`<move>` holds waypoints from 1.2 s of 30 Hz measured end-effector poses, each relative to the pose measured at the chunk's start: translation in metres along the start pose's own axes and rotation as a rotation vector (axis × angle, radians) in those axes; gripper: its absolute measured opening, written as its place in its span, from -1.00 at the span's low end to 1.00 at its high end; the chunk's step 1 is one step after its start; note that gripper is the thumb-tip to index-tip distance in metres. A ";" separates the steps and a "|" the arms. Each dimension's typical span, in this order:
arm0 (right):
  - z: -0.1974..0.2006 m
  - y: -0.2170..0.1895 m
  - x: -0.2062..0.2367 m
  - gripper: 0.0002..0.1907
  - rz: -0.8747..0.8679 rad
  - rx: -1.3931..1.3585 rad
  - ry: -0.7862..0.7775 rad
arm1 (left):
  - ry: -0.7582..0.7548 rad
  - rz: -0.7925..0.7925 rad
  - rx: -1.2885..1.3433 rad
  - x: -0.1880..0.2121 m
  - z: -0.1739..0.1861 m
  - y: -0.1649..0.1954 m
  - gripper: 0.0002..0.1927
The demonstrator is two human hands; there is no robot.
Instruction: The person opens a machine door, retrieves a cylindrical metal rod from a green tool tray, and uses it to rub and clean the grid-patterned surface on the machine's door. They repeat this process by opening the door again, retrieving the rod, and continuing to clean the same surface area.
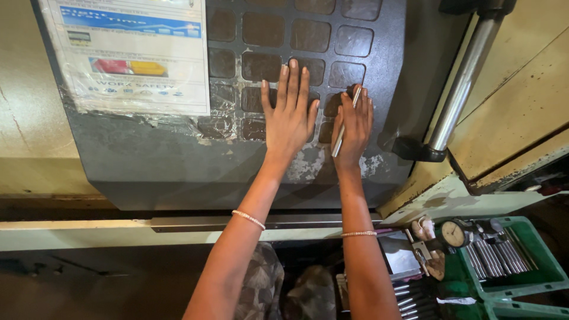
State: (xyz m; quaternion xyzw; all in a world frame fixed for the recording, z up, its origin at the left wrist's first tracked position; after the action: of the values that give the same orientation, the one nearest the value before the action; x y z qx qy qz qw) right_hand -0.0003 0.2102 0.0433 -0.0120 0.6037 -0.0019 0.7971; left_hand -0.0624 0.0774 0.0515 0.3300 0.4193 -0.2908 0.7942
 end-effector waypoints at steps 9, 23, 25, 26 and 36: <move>0.000 0.000 0.001 -0.68 0.000 0.019 0.002 | 0.002 0.001 0.012 0.000 0.001 0.000 -0.35; 0.002 -0.002 0.000 -0.66 0.007 0.017 0.013 | -0.002 0.002 0.016 0.000 0.002 0.000 -0.35; 0.002 -0.002 0.000 -0.66 0.007 0.021 0.010 | 0.009 -0.002 0.024 0.001 0.004 0.001 -0.35; 0.001 -0.003 0.000 -0.66 0.009 0.027 0.005 | 0.015 -0.004 0.028 0.001 0.005 0.001 -0.35; 0.001 -0.002 0.000 -0.68 -0.014 0.037 -0.015 | 0.002 -0.003 0.024 0.000 0.004 0.001 -0.35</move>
State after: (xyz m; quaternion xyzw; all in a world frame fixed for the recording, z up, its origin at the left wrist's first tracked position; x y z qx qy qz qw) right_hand 0.0009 0.2080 0.0441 -0.0014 0.5977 -0.0184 0.8015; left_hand -0.0598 0.0751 0.0530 0.3393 0.4172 -0.2969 0.7891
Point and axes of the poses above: each hand's wrist, its own x-axis away from the middle knuckle, its own z-axis out of the back of the hand, y = z × x, the point moved 8 cm from there along -x, towards the middle knuckle, and after that the axes turned 15 degrees about x, right-handed, at the moved point
